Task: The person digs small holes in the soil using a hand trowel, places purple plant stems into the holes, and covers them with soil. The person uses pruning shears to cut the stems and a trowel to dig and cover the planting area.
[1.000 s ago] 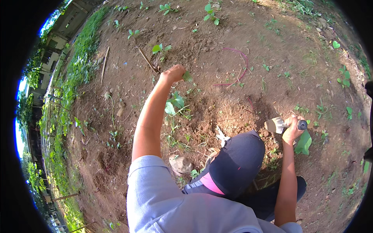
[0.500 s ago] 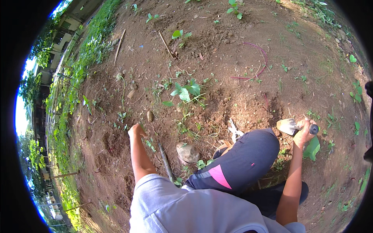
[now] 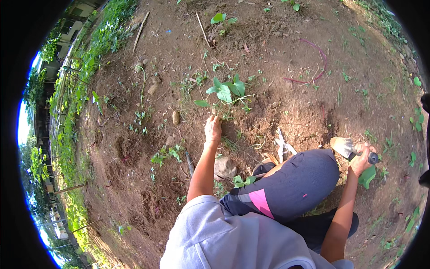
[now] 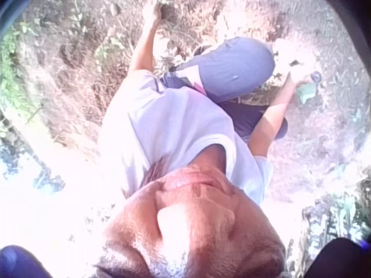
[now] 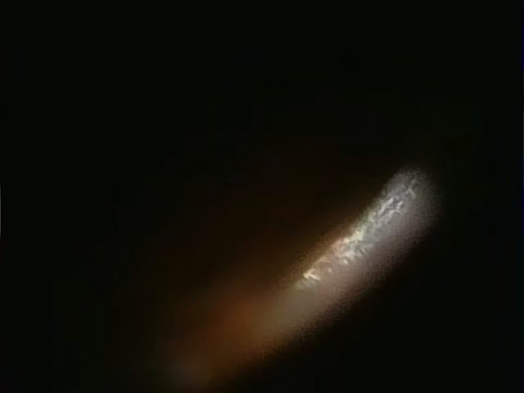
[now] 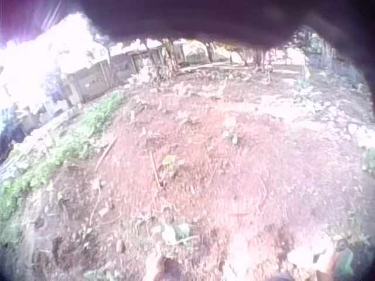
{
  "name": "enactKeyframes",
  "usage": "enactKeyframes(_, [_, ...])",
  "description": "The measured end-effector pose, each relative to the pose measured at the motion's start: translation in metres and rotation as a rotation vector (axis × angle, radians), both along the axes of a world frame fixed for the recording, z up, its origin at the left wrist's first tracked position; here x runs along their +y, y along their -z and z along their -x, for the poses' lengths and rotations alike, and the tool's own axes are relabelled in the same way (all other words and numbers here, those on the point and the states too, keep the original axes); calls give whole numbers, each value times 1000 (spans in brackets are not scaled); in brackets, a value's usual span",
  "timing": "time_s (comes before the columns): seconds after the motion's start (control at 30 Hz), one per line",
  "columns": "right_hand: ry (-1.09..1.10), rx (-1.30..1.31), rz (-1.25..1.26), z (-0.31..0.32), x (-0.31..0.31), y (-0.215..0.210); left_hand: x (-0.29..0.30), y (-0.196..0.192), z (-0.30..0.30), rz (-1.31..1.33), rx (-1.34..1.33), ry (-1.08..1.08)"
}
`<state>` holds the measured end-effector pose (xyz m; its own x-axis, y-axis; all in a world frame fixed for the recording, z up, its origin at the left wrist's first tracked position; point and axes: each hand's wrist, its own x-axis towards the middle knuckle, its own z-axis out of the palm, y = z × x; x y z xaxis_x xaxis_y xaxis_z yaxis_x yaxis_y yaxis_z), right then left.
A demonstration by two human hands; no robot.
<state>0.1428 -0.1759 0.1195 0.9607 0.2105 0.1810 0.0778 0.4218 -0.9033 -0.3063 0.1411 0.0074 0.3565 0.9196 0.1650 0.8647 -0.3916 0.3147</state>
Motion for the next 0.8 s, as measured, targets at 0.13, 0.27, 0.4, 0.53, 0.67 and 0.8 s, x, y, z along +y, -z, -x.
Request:
enactKeyframes(0.13, [8, -3, -4, 1, 0, 0, -1, -11, 55, 146, -177, -170])
enactKeyframes(0.27, [4, -11, 2, -3, 1, 0, -32, -35, 60, 289, 459, -425])
enactKeyframes(0.4, [-12, -12, -21, -6, 1, -1, -80, -37, -8, 135, 112, 152])
enactKeyframes(0.53, [43, -1, -32, -3, 1, -3, -93, -19, -39, 229, 71, 326])
enactKeyframes(0.67, [64, 6, 3, -2, 4, -4, -79, -13, 11, 47, -32, 358])
enactKeyframes(0.8, [67, -69, 21, -4, 6, -4, -63, -41, 77, 399, 699, 23])
